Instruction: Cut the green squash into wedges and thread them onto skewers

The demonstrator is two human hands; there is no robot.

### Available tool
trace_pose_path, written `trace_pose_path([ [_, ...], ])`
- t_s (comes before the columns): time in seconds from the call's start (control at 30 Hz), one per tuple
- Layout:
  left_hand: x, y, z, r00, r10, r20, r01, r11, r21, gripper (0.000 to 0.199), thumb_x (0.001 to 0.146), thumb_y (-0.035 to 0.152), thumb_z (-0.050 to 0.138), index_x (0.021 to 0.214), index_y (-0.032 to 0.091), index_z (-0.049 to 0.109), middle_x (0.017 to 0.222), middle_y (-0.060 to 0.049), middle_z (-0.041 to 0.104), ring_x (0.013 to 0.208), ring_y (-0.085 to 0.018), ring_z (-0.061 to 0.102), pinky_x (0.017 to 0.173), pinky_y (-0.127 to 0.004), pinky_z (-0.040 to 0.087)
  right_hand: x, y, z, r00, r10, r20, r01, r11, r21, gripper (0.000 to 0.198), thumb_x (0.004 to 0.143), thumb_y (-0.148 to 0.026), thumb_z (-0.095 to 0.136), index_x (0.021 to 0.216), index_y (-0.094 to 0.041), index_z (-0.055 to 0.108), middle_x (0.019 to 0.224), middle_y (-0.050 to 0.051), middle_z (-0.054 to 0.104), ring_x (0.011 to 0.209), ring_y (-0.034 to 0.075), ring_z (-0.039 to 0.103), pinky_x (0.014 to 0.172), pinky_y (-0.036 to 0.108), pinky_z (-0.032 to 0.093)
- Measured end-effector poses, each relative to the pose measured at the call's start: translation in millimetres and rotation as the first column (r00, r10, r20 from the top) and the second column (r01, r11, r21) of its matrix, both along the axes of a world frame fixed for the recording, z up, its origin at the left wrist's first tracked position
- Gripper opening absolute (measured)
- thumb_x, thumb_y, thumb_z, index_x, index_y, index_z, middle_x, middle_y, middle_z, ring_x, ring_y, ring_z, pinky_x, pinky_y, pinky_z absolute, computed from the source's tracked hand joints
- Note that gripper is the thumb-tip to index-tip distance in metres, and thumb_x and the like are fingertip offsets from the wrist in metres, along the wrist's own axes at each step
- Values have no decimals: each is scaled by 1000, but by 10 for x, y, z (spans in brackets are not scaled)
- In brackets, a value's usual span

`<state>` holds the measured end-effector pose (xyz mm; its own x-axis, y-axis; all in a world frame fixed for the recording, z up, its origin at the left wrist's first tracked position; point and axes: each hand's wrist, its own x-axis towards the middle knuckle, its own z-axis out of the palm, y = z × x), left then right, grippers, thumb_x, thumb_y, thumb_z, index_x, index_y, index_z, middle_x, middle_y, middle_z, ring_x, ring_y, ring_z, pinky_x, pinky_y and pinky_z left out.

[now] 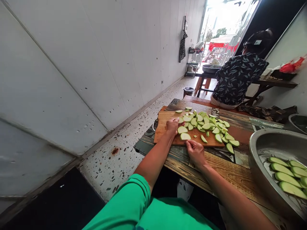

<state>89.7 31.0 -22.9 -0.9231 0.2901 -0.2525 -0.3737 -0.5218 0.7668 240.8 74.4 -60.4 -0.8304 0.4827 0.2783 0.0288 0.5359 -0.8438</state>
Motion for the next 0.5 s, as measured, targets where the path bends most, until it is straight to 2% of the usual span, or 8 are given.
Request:
trace_pose_path([
  [0.27, -17, 20, -29, 999, -18, 28, 18, 1000, 12, 17, 77, 13, 66, 65, 17, 55, 56, 2, 59, 78, -19, 69, 81, -34, 56, -1, 6, 6, 1000, -13, 6, 13, 1000, 2, 42, 81, -49, 46, 69, -16, 68, 58, 5, 62, 55, 16, 51, 56, 27, 38],
  [0.5, -6, 28, -25, 999, -29, 16, 29, 999, -13, 18, 83, 7, 56, 67, 16, 56, 54, 1, 59, 70, -18, 69, 78, -32, 55, 5, -4, 21, 1000, -17, 11, 17, 1000, 12, 39, 81, -45, 46, 69, -16, 69, 63, 6, 65, 56, 16, 54, 58, 27, 39],
])
